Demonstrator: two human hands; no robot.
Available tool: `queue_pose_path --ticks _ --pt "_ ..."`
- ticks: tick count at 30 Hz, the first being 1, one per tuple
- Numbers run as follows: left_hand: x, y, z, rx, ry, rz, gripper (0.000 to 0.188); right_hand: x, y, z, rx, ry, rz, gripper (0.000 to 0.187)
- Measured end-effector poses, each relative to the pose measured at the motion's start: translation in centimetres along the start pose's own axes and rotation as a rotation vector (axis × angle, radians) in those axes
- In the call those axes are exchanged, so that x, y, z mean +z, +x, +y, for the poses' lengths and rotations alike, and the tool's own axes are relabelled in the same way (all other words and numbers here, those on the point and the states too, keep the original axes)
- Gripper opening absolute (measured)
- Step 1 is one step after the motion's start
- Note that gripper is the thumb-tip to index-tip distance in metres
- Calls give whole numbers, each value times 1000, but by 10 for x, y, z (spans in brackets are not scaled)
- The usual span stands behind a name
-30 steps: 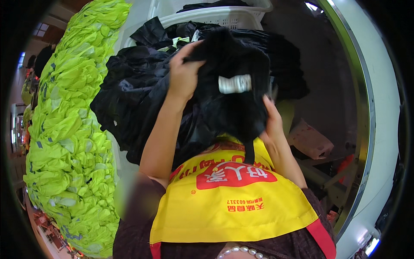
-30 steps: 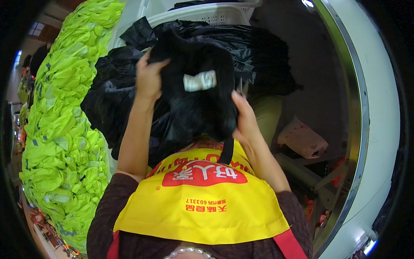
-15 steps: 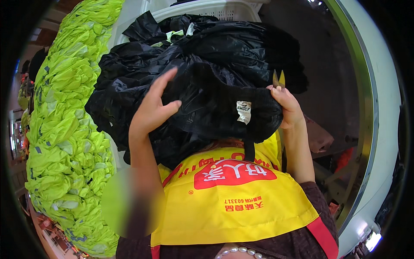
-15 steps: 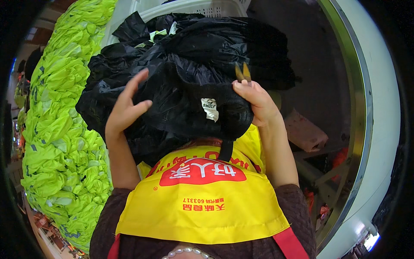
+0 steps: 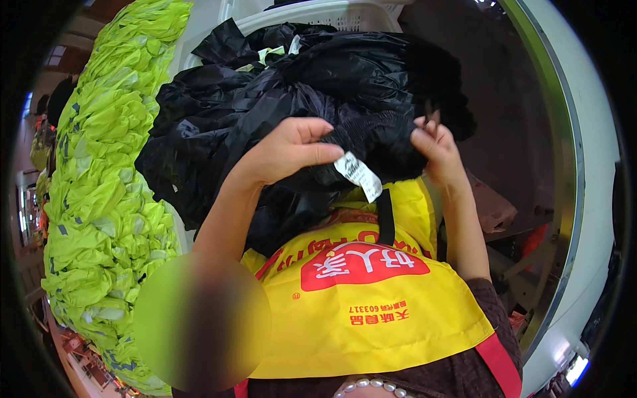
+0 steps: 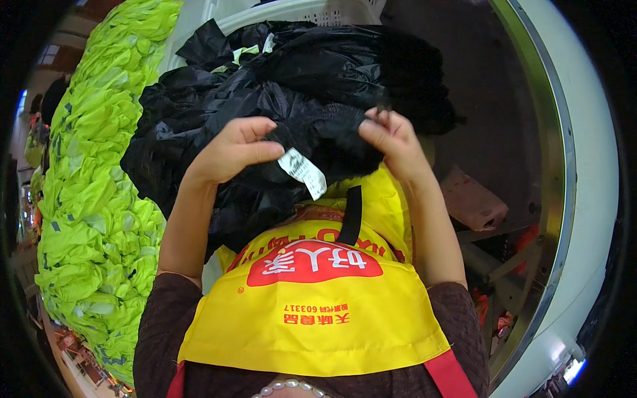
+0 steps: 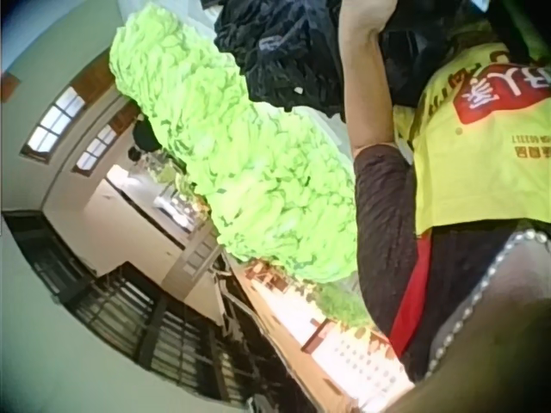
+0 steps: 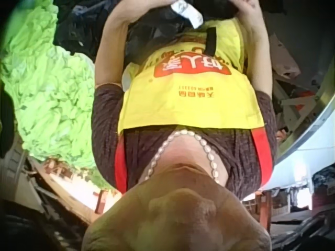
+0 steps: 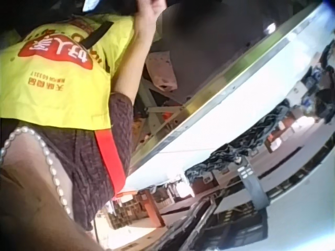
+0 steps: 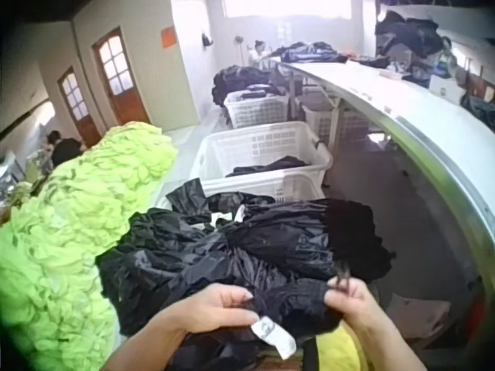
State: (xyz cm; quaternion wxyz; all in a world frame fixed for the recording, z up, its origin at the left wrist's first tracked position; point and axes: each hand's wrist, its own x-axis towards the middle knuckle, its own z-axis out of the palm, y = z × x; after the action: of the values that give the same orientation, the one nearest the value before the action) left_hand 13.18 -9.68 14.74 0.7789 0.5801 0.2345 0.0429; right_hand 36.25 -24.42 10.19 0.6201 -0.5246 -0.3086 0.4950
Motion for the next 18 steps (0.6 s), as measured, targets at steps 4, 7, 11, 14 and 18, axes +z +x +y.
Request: queue_pose_path --ticks 4,7,11,14,18 --pt "12 -8 -20 -209 -30 -138 18 -9 31 -3 -99 -92 24 16" --pt "19 -11 -34 -211 -99 -160 17 1 36 -24 -156 -329 -75 18" --pt "36 -14 -33 -55 -62 -87 11 1 59 0 -261 -495 -58 21" --pt "41 -13 -25 191 265 12 11 15 67 19 -91 -305 -114 14" --pt "42 -7 -13 305 440 117 15 29 70 43 104 -157 -188 18"
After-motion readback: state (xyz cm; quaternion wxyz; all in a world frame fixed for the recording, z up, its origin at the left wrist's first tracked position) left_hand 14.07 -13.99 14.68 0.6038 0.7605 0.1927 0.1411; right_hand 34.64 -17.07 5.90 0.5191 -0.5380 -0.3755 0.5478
